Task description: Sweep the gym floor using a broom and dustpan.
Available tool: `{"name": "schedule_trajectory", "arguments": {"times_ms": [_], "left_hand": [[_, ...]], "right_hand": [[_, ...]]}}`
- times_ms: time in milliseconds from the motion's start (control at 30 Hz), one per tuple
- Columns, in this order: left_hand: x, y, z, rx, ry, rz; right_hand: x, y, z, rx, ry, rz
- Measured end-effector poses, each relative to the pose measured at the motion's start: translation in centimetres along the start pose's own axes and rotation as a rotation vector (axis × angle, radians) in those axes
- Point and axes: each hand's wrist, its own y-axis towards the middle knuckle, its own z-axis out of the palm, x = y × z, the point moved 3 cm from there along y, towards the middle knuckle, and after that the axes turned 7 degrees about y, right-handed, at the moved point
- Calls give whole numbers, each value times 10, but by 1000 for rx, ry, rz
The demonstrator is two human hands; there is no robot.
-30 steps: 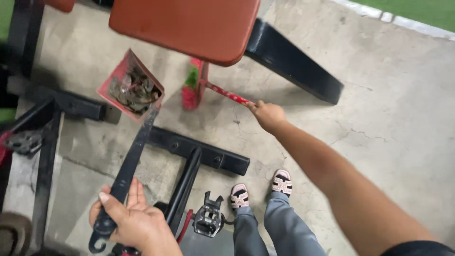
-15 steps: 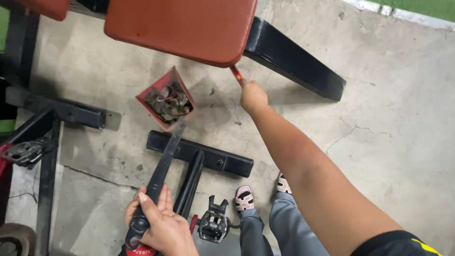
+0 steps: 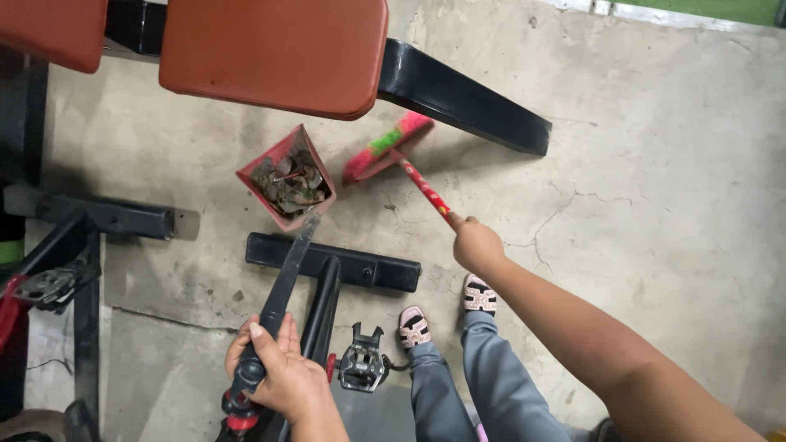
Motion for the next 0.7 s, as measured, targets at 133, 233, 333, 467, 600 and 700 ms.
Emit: {"name": "schedule_trajectory", "arguments": {"times_ms": [133,233,333,467,600,700], "left_hand": [[-9,-3,-11,40,-45,90],[-12,-1,-19,52,-57,116],[-13,2,-20,46,-48,106],[-4,9,-23,87,-13,165],[-1,5,-21,128,-15,155],[3,5,-23,237,22,151]], "right_hand": [[47,-12,-3,46,4,-66],[77,2,23,72,26,-75],[70,25,63,54,17,-73],[27,11,62,101,-23,-27],[-73,-22,37,50,-38,11],[-124,-71,0,60,-94,109]]}}
